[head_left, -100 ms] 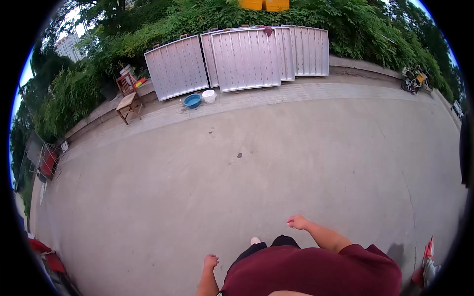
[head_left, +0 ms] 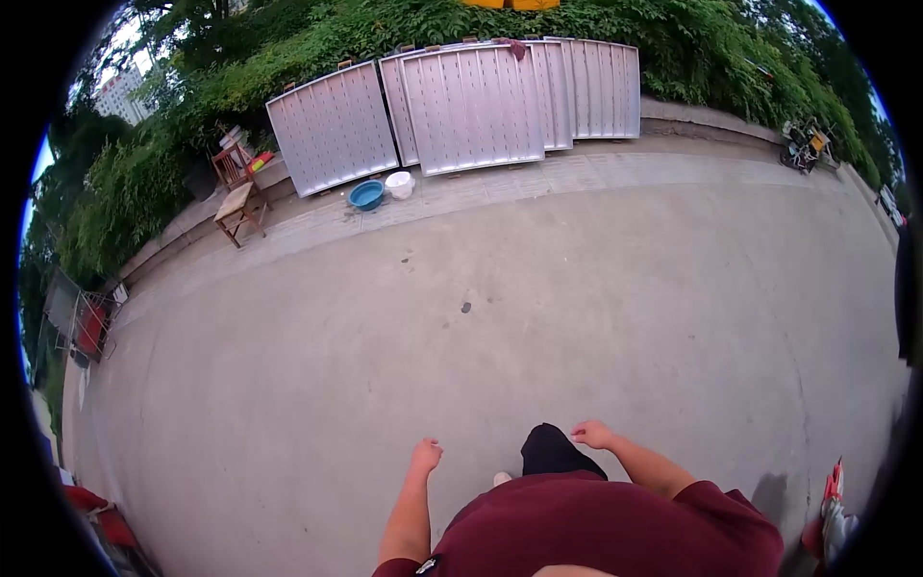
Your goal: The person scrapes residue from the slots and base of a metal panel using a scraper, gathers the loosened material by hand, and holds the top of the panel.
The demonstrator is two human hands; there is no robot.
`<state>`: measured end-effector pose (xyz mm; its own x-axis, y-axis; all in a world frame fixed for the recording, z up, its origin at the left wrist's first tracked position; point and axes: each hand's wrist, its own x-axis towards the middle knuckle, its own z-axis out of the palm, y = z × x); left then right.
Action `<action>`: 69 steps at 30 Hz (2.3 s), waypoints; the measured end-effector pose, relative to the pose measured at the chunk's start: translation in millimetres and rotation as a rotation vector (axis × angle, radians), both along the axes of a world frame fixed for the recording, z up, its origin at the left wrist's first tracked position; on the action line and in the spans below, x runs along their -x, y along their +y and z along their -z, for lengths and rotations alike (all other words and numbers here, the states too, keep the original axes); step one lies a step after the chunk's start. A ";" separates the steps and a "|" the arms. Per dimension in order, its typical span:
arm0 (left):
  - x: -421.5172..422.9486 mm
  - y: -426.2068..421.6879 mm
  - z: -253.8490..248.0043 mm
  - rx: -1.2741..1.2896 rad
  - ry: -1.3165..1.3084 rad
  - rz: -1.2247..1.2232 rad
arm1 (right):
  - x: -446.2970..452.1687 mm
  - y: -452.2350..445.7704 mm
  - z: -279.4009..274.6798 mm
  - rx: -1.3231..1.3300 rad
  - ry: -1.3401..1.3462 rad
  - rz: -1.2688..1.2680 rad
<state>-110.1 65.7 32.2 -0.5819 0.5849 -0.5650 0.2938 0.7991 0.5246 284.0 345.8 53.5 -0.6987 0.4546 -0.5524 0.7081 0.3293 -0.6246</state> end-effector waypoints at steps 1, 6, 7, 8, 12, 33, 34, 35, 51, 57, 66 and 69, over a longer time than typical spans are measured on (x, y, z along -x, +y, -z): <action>37.1 114.8 -4.9 -0.153 0.045 0.115 | 10.7 61.0 -12.3 0.086 0.045 0.214; 128.6 384.0 -116.8 -0.410 0.065 0.380 | 44.4 196.2 27.1 0.236 -0.099 0.581; 150.4 411.3 -116.4 -0.407 0.045 0.396 | 65.4 233.7 35.0 0.138 -0.156 0.460; 160.3 428.0 -109.1 -0.405 0.016 0.411 | 79.5 270.0 43.0 0.039 -0.220 0.340; 214.8 449.2 -80.8 -0.059 -0.052 0.716 | 210.5 394.3 25.5 0.175 -0.044 0.352; 694.1 911.4 -26.4 0.009 -0.646 0.799 | 730.8 875.4 -65.2 -0.172 0.081 -0.519; 715.4 929.3 -31.2 -0.053 -0.686 0.733 | 749.9 893.5 -60.2 -0.116 0.152 -0.462; 735.2 948.9 -33.8 -0.277 -0.559 0.735 | 770.4 923.1 -48.3 -0.106 0.191 -0.429; 877.4 1111.6 -119.8 0.216 -1.614 -0.407 | 1013.7 1216.5 -58.9 1.142 -0.734 -0.523; 974.7 1098.1 65.9 0.814 -2.054 0.033 | 1128.7 1210.5 54.4 1.453 -1.052 -1.066; 1257.4 1264.2 416.8 0.092 -0.264 -0.632 | 1526.9 1244.9 402.1 -0.038 0.074 -0.304; 1290.2 1312.0 456.0 0.147 -0.204 -0.589 | 1590.5 1221.6 455.9 -0.178 0.117 -0.452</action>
